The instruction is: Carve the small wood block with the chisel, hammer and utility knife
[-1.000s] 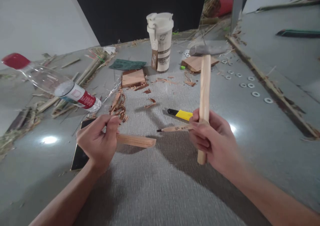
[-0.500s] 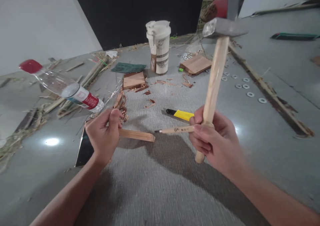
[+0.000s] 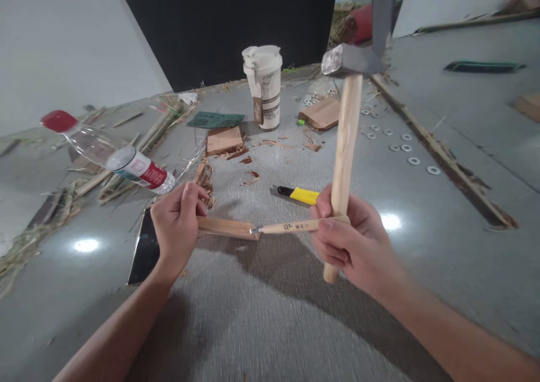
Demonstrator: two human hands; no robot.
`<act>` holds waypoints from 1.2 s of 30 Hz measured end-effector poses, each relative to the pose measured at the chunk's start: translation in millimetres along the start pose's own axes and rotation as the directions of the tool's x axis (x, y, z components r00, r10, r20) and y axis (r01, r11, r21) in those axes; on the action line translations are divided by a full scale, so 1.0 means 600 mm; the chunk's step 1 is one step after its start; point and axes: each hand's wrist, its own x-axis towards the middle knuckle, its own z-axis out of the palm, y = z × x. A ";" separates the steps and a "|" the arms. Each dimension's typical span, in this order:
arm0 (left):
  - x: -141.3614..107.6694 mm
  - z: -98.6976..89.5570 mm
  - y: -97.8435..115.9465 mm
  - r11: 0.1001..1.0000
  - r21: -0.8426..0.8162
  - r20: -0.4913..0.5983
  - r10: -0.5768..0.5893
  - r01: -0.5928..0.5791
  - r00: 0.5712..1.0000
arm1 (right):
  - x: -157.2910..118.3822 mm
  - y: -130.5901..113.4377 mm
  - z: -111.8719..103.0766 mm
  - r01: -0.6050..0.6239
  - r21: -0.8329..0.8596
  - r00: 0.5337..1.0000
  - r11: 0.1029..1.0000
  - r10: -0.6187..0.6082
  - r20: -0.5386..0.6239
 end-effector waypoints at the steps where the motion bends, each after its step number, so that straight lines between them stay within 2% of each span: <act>1: 0.000 0.000 0.000 1.000 -0.008 0.004 0.000 0.000 1.000 | 0.000 0.001 -0.001 -0.004 -0.002 1.000 1.000 0.004 0.003; 7: 0.001 0.001 0.000 0.999 -0.046 -0.003 0.003 -0.003 1.000 | 0.002 0.003 -0.002 -0.011 0.004 1.000 1.000 0.011 -0.015; 17: 0.007 -0.004 0.008 0.999 -0.018 0.017 0.033 -0.032 0.999 | 0.003 -0.006 0.001 -0.013 0.015 1.000 1.000 0.013 -0.023; 23: 0.007 -0.009 0.015 0.993 0.072 0.067 0.093 -0.098 0.993 | 0.002 -0.005 -0.001 -0.014 0.010 1.000 1.000 0.015 -0.024; 27: 0.006 -0.011 0.024 0.949 0.206 0.097 0.224 -0.240 0.970 | 0.001 -0.003 -0.002 -0.017 0.010 1.000 1.000 0.017 -0.013; 31: 0.010 -0.005 0.043 0.845 0.342 0.212 0.358 -0.412 0.909 | 0.001 -0.006 -0.002 -0.028 0.043 1.000 0.999 0.028 -0.004; 33: 0.016 0.001 0.055 0.797 0.406 0.305 0.342 -0.446 0.889 | 0.000 -0.009 -0.003 -0.047 0.097 0.999 0.994 0.046 0.011; 36: 0.027 0.011 0.073 0.768 0.459 0.456 0.227 -0.446 0.861 | 0.001 -0.017 -0.006 -0.088 0.211 0.996 0.974 0.081 0.043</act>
